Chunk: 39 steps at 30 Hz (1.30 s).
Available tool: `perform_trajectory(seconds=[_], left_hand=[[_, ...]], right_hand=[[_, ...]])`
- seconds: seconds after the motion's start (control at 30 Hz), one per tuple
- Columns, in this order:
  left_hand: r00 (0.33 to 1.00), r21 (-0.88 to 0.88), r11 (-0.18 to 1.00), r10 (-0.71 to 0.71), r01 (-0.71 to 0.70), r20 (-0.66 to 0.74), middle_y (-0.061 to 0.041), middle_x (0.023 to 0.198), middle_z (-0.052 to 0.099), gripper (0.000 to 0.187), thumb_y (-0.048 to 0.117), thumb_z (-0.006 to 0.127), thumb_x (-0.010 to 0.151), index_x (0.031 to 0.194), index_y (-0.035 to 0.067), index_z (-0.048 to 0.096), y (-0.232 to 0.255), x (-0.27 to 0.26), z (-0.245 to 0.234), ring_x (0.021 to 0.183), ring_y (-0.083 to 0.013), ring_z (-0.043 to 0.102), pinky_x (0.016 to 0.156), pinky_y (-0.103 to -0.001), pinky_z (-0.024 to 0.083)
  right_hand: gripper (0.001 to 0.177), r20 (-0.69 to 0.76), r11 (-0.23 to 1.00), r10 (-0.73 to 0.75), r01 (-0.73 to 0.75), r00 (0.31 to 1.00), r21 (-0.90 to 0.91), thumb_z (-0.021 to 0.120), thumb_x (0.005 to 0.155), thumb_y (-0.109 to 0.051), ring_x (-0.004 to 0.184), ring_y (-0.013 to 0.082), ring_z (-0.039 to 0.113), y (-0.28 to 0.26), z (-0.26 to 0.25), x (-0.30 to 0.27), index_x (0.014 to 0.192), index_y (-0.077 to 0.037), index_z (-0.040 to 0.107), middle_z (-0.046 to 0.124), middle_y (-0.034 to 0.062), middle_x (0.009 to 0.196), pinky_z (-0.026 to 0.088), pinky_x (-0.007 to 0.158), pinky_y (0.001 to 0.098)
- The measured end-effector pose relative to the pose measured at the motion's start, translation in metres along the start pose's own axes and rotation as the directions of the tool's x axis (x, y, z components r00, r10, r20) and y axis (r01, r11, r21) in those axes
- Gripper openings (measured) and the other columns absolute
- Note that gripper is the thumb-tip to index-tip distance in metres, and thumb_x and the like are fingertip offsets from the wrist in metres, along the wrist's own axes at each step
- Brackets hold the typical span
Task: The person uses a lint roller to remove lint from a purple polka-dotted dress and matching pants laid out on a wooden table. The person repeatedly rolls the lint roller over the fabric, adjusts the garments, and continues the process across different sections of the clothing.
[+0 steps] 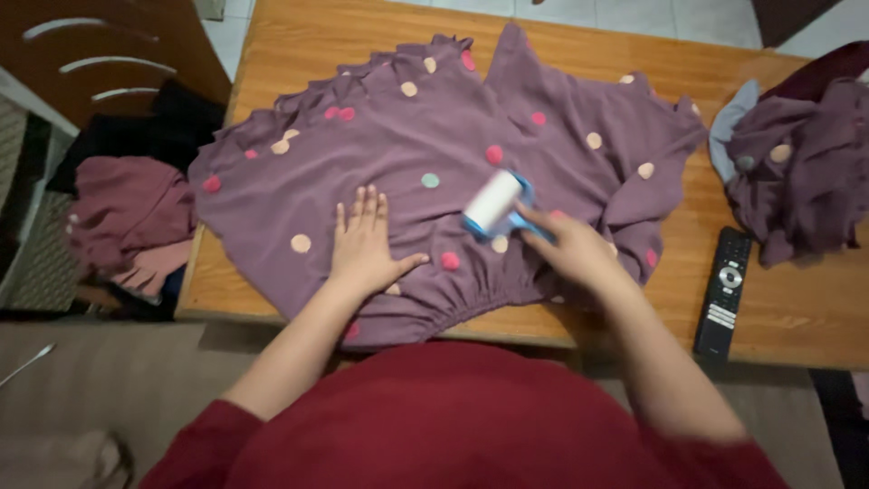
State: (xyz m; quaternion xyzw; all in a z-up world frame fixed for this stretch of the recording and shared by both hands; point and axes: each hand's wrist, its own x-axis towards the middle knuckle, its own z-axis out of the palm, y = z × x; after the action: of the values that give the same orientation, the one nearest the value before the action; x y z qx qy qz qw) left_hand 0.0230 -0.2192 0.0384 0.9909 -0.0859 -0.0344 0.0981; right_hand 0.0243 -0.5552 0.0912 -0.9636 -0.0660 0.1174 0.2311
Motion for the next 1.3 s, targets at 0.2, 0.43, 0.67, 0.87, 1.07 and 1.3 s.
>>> perform_trajectory(seconds=[0.2, 0.43, 0.67, 0.87, 1.07, 1.3], left_hand=[[0.999, -0.163, 0.986, -0.016, 0.022, 0.037, -0.007, 0.174, 0.036, 0.083, 0.069, 0.049, 0.093, 0.159, 0.018, 0.046, 0.006, 0.069, -0.006, 0.161, -0.0246, 0.029, 0.137, -0.049, 0.016], [0.99, 0.009, 0.997, 0.077, -0.076, -0.118, -0.018, 0.169, 0.018, 0.125, 0.087, 0.053, 0.077, 0.16, -0.001, 0.022, 0.006, 0.146, 0.021, 0.158, -0.0299, 0.009, 0.123, -0.055, 0.002], [0.996, 0.001, 0.999, 0.051, -0.051, -0.071, -0.017, 0.169, 0.015, 0.132, 0.092, 0.051, 0.073, 0.159, -0.003, 0.019, 0.008, 0.144, 0.017, 0.158, -0.0277, 0.007, 0.125, -0.053, 0.0], [0.995, -0.003, 0.999, 0.05, -0.05, -0.082, -0.018, 0.169, 0.017, 0.133, 0.091, 0.053, 0.072, 0.159, -0.003, 0.02, 0.008, 0.143, 0.016, 0.158, -0.0276, 0.008, 0.125, -0.053, 0.0], [0.992, -0.003, 0.997, 0.072, -0.072, -0.106, -0.017, 0.169, 0.018, 0.132, 0.089, 0.057, 0.072, 0.159, -0.004, 0.021, 0.007, 0.148, 0.017, 0.158, -0.0277, 0.008, 0.125, -0.054, 0.0], [0.968, -0.166, 0.975, 0.105, -0.145, -0.23, -0.022, 0.167, 0.019, 0.124, 0.083, 0.063, 0.073, 0.16, 0.003, 0.028, 0.002, 0.144, 0.02, 0.156, -0.0321, 0.011, 0.122, -0.057, 0.003]], right_hand=[[0.057, 0.042, 0.972, 0.18, -0.184, 0.983, 0.148, 0.071, 0.088, -0.032, 0.097, 0.0328, 0.074, 0.038, -0.053, -0.071, 0.144, -0.032, 0.059, 0.074, 0.0121, 0.12, 0.056, 0.088, 0.0392], [0.044, -0.207, 0.988, -0.085, 0.056, 0.975, -0.141, 0.064, 0.096, -0.042, 0.106, 0.0374, 0.068, 0.005, -0.025, 0.043, 0.139, -0.032, 0.065, 0.072, 0.0165, 0.114, 0.054, 0.088, 0.0454], [0.043, -0.228, 0.985, -0.16, 0.142, 0.96, -0.093, 0.061, 0.097, -0.044, 0.111, 0.039, 0.067, -0.065, 0.006, 0.225, 0.137, -0.03, 0.065, 0.072, 0.0165, 0.121, 0.052, 0.092, 0.0496], [0.045, -0.184, 0.999, -0.051, 0.047, 0.982, -0.024, 0.06, 0.096, -0.043, 0.113, 0.0376, 0.066, -0.068, 0.009, 0.211, 0.139, -0.029, 0.062, 0.071, 0.0159, 0.123, 0.051, 0.093, 0.0492], [0.048, -0.23, 0.997, -0.072, 0.077, 0.971, 0.013, 0.061, 0.096, -0.038, 0.116, 0.0362, 0.065, 0.025, -0.001, 0.021, 0.143, -0.029, 0.06, 0.069, 0.0158, 0.128, 0.051, 0.097, 0.0438], [0.05, -0.159, 0.985, 0.152, -0.163, 0.975, -0.055, 0.067, 0.094, -0.039, 0.115, 0.0346, 0.066, 0.074, -0.024, -0.089, 0.143, -0.028, 0.062, 0.068, 0.0161, 0.129, 0.052, 0.094, 0.0422]])
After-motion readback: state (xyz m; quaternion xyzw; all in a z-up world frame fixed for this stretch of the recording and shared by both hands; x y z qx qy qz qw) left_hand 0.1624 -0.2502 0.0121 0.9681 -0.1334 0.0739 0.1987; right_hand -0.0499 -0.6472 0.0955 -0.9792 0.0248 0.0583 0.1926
